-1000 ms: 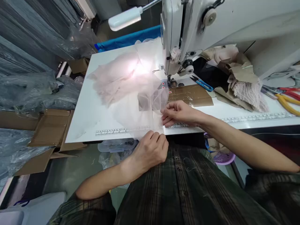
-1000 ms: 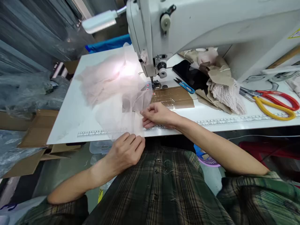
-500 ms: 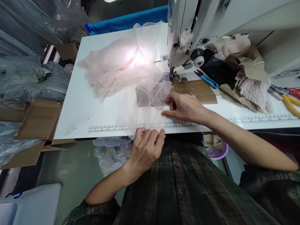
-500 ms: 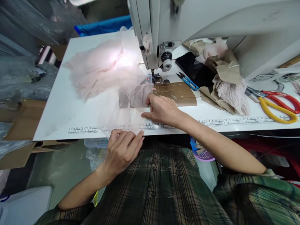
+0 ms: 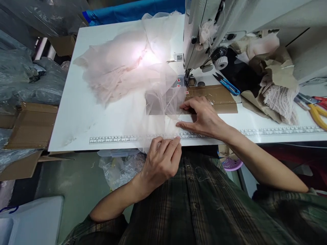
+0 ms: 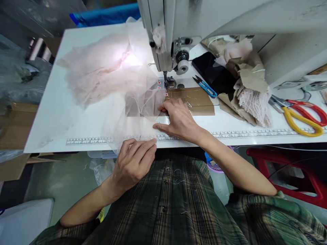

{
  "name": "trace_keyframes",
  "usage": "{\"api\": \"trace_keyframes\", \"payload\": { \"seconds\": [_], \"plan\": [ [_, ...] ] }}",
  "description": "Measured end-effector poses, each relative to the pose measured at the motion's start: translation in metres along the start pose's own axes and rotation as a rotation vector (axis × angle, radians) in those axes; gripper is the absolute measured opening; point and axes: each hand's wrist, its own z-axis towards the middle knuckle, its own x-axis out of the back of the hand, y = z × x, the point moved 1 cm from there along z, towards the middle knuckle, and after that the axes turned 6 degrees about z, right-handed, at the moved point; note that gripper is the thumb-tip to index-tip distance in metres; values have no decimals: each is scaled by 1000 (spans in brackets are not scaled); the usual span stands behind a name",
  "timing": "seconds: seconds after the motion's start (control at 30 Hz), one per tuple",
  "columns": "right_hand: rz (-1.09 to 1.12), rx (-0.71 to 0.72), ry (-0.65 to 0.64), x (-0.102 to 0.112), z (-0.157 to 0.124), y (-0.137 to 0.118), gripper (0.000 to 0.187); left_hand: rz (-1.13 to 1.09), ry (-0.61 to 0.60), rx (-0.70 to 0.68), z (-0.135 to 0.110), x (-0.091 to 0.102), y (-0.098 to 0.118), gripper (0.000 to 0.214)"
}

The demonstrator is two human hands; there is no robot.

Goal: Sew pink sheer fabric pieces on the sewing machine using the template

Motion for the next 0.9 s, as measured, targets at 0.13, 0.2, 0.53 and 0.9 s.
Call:
{"api": "trace_keyframes", "payload": {
  "seconds": [0.13, 0.2, 0.53, 0.9],
  "plan": [
    [52, 10, -3, 2, -1, 2, 41, -6, -5, -12, 1, 1, 0, 16],
    [81, 10, -11, 3, -1, 3, 42, -12, -16, -11, 2, 1, 0, 16],
    [110, 20, -12, 5, -2, 4, 42, 17, 7, -48, 3, 1, 1, 12],
    [91, 33, -16, 6, -1, 3, 42, 94, -30, -107, 6, 5, 1, 15]
  ]
}}
